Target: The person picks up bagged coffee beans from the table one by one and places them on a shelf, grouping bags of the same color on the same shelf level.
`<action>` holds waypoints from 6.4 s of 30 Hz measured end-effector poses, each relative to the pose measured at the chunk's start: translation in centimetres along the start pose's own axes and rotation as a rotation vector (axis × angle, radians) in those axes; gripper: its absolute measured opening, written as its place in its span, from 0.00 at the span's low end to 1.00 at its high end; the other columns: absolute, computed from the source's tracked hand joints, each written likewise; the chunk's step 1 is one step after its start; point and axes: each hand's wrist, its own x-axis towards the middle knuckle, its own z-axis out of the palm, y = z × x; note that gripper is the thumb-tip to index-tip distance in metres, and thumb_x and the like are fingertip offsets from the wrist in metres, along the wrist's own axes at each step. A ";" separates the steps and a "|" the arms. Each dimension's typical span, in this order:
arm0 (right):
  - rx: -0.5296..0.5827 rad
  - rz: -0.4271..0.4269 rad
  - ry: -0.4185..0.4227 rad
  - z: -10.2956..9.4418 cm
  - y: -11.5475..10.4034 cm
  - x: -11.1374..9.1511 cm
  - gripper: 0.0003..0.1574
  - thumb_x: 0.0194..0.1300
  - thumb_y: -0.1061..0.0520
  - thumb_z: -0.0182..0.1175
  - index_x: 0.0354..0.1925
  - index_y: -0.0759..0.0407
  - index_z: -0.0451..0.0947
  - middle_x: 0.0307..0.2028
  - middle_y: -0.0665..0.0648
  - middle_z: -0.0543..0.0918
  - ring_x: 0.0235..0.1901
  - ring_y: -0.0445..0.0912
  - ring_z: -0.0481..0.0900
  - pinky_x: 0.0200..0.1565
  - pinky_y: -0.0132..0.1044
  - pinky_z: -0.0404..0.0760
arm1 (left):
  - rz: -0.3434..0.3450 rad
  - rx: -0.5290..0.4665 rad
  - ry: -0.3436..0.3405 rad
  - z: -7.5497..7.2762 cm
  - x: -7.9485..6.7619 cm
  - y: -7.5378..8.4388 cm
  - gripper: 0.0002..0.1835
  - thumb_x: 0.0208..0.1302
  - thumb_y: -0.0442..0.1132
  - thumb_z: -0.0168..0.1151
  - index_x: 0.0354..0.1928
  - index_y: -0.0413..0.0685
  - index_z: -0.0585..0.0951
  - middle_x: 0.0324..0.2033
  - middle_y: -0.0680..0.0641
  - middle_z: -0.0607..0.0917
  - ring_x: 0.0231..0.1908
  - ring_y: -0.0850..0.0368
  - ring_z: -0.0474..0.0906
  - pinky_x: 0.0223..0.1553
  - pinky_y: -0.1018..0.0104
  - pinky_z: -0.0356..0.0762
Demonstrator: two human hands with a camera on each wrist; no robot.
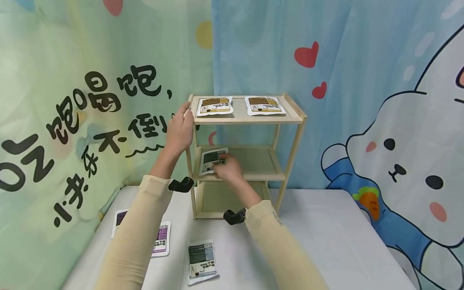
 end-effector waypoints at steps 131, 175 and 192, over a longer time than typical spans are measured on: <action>0.271 -0.174 0.040 -9.1 5.9 -9.2 0.31 0.70 0.65 0.54 0.69 0.63 0.62 0.58 0.66 0.71 0.29 0.45 0.76 0.22 0.33 0.78 | -0.036 0.067 -0.112 -1.4 -0.9 0.2 0.30 0.74 0.53 0.31 0.76 0.55 0.57 0.65 0.39 0.70 0.37 0.43 0.70 0.39 0.51 0.68; 0.137 0.027 0.012 -11.4 3.4 0.7 0.33 0.74 0.59 0.49 0.73 0.60 0.54 0.73 0.69 0.47 0.25 0.42 0.80 0.33 0.33 0.81 | -0.024 0.047 -0.094 -1.3 -1.2 0.3 0.29 0.76 0.52 0.32 0.75 0.54 0.58 0.65 0.38 0.70 0.30 0.46 0.66 0.35 0.53 0.66; 0.157 0.052 -0.012 -11.4 3.6 0.4 0.33 0.74 0.61 0.49 0.73 0.61 0.54 0.70 0.73 0.50 0.24 0.42 0.80 0.33 0.38 0.82 | -0.036 0.028 -0.089 -1.3 -1.2 0.1 0.30 0.74 0.52 0.32 0.75 0.56 0.58 0.65 0.40 0.70 0.24 0.48 0.62 0.31 0.55 0.64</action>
